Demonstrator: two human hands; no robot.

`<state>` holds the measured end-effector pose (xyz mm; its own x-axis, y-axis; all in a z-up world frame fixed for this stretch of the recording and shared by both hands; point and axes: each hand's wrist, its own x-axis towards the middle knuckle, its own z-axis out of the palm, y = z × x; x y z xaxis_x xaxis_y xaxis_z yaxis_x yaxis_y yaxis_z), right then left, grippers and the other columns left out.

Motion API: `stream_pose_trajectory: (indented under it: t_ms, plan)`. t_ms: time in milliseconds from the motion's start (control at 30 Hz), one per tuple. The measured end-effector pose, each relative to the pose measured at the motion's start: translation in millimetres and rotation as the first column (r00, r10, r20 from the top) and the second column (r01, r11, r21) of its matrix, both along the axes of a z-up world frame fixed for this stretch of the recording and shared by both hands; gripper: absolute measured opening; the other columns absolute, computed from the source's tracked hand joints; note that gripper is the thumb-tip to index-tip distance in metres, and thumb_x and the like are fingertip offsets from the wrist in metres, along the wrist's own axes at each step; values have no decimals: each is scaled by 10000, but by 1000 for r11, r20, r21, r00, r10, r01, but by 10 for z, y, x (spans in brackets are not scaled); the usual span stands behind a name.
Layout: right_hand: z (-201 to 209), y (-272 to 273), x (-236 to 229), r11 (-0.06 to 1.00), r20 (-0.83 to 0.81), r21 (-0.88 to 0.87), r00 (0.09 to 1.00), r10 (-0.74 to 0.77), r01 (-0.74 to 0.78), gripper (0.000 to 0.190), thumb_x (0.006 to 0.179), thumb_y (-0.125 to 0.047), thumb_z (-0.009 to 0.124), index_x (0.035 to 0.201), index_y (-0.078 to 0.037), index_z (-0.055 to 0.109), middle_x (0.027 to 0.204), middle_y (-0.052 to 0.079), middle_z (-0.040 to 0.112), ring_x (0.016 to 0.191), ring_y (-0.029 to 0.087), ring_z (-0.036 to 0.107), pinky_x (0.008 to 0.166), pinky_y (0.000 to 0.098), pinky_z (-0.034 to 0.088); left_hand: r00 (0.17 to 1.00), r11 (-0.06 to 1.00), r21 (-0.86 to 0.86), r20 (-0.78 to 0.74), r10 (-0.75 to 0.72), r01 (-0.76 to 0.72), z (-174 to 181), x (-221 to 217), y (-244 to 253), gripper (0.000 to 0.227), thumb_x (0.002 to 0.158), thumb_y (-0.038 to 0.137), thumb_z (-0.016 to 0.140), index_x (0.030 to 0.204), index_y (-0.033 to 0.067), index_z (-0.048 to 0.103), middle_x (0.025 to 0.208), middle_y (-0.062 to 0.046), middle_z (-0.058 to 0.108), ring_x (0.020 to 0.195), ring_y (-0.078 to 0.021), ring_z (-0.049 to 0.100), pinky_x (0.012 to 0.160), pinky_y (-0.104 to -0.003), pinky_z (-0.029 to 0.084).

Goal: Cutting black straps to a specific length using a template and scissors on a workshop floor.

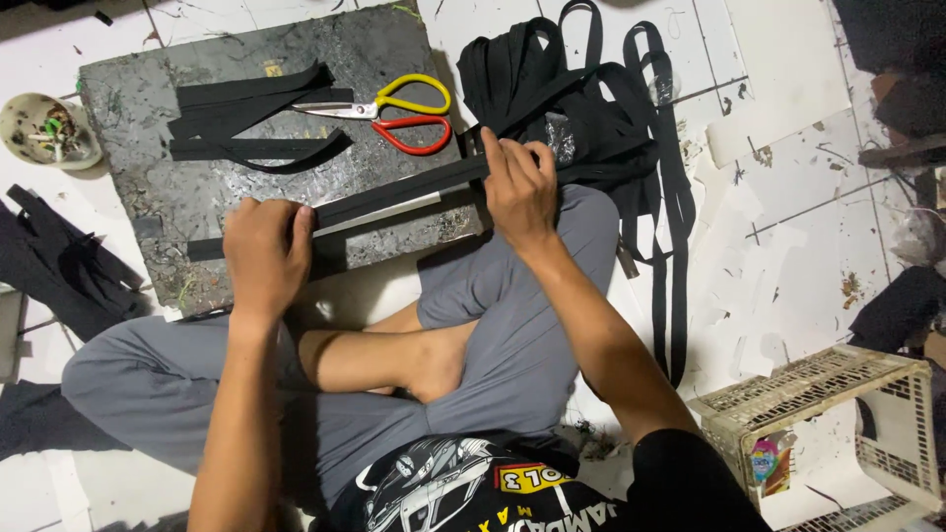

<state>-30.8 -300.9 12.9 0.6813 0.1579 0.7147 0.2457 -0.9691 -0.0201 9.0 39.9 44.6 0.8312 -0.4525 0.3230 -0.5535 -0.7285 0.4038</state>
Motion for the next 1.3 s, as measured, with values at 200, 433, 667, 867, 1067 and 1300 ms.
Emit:
stream_pose_trajectory:
  t_ms: [200, 433, 667, 867, 1067, 1300]
  plan:
    - [-38, 212, -76, 1000, 33, 23, 999, -9, 8, 356, 1020, -6, 446, 1307, 28, 652, 1005, 165, 722, 986, 264, 715, 879, 418, 528, 974, 998, 52, 221, -43, 32, 336, -26, -1011, 275, 1056, 236, 654, 1248, 42, 691, 1238, -224, 662, 1307, -399, 540, 1139, -581, 270]
    - [156, 210, -36, 997, 69, 20, 995, -79, 77, 303, 1054, -19, 454, 1266, 26, 665, 1123, 131, 732, 1044, 241, 720, 900, 393, 539, 916, 974, -166, -348, -202, 152, 249, -88, -1829, 445, 1122, 373, 381, 1164, 8, 632, 951, -273, 684, 980, -508, 665, 869, -604, 507]
    - [-202, -794, 92, 990, 159, -88, 982, -97, 112, 215, 1032, -42, 563, 1184, 5, 708, 1004, 130, 728, 972, 258, 723, 836, 416, 541, 976, 984, -137, -173, -134, 111, -36, 61, -1415, 227, 1109, 252, 574, 979, 90, 664, 787, -156, 667, 812, -418, 696, 716, -492, 522]
    - [300, -2050, -50, 959, -119, -91, 953, -279, 270, 363, 948, 31, 693, 1301, 54, 611, 1057, 130, 730, 998, 226, 666, 927, 413, 446, 996, 998, -9, -70, 57, -57, -95, 181, -785, 141, 1089, 101, 651, 1032, -28, 663, 874, -185, 664, 722, -362, 597, 663, -448, 451]
    - [235, -3023, -140, 881, -65, -343, 928, -368, 325, 285, 1047, -100, 717, 1279, 38, 624, 1133, 122, 757, 1131, 243, 662, 950, 414, 442, 989, 971, 213, -73, 129, -110, -184, 224, -731, 156, 1116, 163, 666, 1047, 35, 723, 838, -167, 627, 711, -349, 580, 637, -435, 433]
    - [-48, -3705, -261, 812, -169, -424, 845, -507, 402, 283, 1105, -217, 658, 1295, -8, 648, 1217, 96, 772, 1180, 244, 647, 1009, 422, 381, 998, 946, 321, -18, 59, -50, -316, 290, -981, 204, 1136, 252, 683, 1079, 68, 750, 848, -140, 636, 682, -319, 576, 626, -402, 441]
